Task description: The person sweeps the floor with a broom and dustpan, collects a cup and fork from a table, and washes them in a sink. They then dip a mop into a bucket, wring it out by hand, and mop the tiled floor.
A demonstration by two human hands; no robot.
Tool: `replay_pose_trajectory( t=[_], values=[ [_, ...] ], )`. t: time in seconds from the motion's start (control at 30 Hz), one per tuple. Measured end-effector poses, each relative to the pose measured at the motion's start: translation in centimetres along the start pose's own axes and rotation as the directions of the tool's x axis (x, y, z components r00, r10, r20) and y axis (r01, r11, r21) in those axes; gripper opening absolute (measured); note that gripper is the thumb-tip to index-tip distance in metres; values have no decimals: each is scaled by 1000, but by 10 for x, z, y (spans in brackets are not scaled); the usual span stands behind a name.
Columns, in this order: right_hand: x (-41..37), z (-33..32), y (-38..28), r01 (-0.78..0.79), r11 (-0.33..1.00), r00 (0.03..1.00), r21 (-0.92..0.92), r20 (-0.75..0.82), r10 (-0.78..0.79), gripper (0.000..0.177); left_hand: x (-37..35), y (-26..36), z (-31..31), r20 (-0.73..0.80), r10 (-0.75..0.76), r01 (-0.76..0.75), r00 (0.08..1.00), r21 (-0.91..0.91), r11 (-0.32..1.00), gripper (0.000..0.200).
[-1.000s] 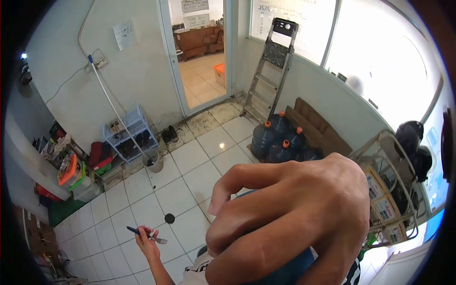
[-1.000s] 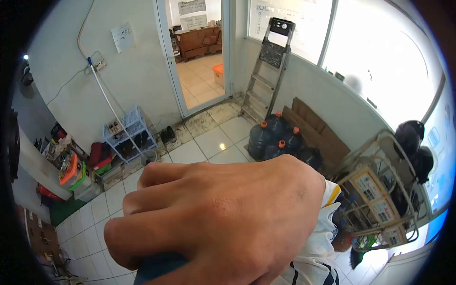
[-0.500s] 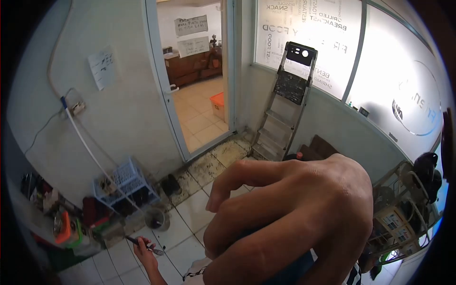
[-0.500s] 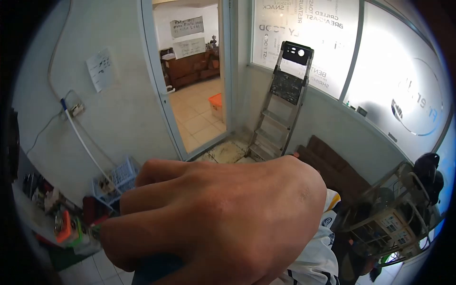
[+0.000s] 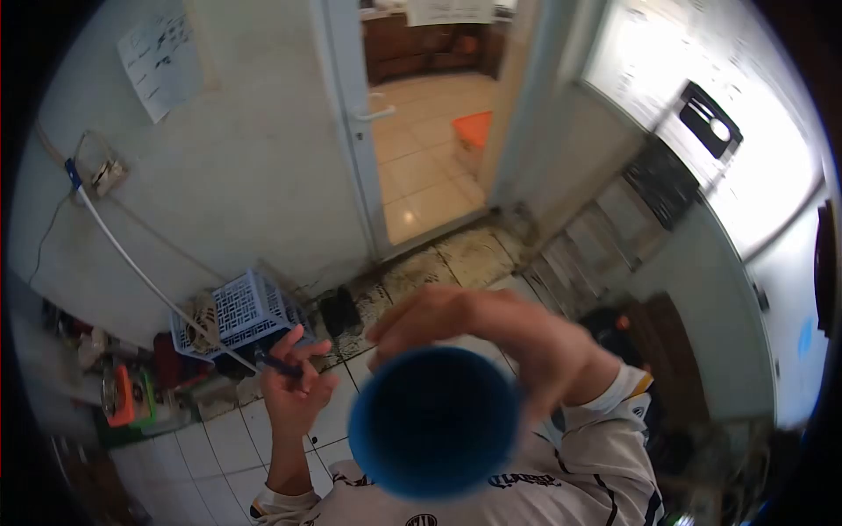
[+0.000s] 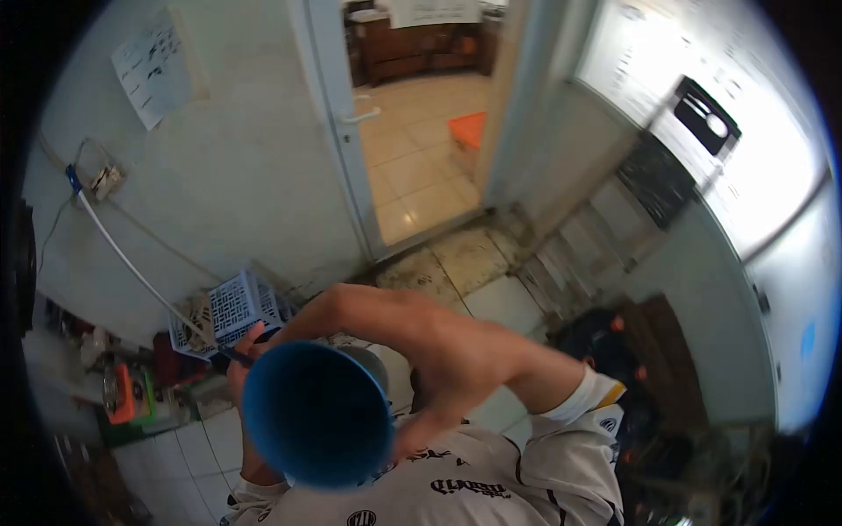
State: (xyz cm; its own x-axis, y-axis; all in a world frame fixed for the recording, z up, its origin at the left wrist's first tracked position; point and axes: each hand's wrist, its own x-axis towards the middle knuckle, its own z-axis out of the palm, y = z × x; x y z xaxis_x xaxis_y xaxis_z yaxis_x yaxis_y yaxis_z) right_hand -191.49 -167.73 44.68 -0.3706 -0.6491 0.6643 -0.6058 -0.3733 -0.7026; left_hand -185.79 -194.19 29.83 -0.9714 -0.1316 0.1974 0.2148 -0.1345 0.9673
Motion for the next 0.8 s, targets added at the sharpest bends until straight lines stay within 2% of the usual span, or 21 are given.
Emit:
replay_pose_trajectory(
  t=[0.03, 0.1, 0.13, 0.17, 0.2, 0.27, 0.3, 0.37, 0.43, 0.47, 0.5, 0.53, 0.6, 0.7, 0.8],
  values=[
    [7, -22, 35, -85, 994, 995, -64, 38, 88, 75, 23, -5, 6, -22, -20, 20, 1000, -21, 1000, 65],
    [22, -44, 109, -235, 960, 970, -152, 30, 242, 79, 78, -12, 23, -6, 59, -59, 998, 51, 997, 74],
    [30, -50, 145, -287, 943, 955, -169, 23, 295, 81, 104, -17, 29, 32, 144, -147, 989, 146, 978, 77],
    [39, -54, 178, -348, 920, 934, -180, 20, 357, 83, 124, -23, 28, 30, 132, -135, 991, 218, 967, 77],
    [51, -58, 206, -381, 919, 923, -101, 23, 385, 84, 144, -31, 26, 29, 119, -122, 993, 289, 950, 78],
    [73, -67, 251, -440, 897, 898, 40, 36, 439, 88, 175, -46, 18, -91, 29, -1, 995, 298, 955, 78],
    [86, -83, 272, -407, 913, 911, 25, 88, 403, 87, 194, -52, 14, -142, -4, 46, 990, 296, 954, 79],
    [104, -119, 312, -346, 938, 925, 7, 171, 340, 86, 220, -64, 6, -250, 14, 76, 968, 347, 935, 66],
    [116, -176, 398, -505, 799, 863, -325, -187, 470, 80, 241, -78, -8, -325, 5, 119, 946, 362, 924, 61],
    [109, -206, 464, -542, 578, 835, -610, -466, 291, 75, 247, -84, -18, -346, -19, 149, 938, 353, 924, 61],
    [127, -244, 479, -614, 302, 788, -729, -553, 270, 71, 253, -90, -26, -354, -42, 173, 934, 345, 922, 61],
    [125, -275, 513, -546, 137, 835, -827, -525, 165, 62, 262, -95, -29, -386, -45, 179, 921, 318, 931, 62],
    [115, -317, 579, -471, -36, 870, -881, -471, 147, 51, 280, -104, -42, -445, -38, 174, 895, 270, 947, 63],
    [104, -323, 632, -576, -26, 797, -817, -569, 202, 35, 305, -114, -68, -431, -31, 177, 902, 304, 936, 64],
    [111, -312, 625, -774, 108, 613, -624, -695, 375, 19, 331, -136, -96, -336, -78, 204, 939, 360, 910, 65]
  ],
)
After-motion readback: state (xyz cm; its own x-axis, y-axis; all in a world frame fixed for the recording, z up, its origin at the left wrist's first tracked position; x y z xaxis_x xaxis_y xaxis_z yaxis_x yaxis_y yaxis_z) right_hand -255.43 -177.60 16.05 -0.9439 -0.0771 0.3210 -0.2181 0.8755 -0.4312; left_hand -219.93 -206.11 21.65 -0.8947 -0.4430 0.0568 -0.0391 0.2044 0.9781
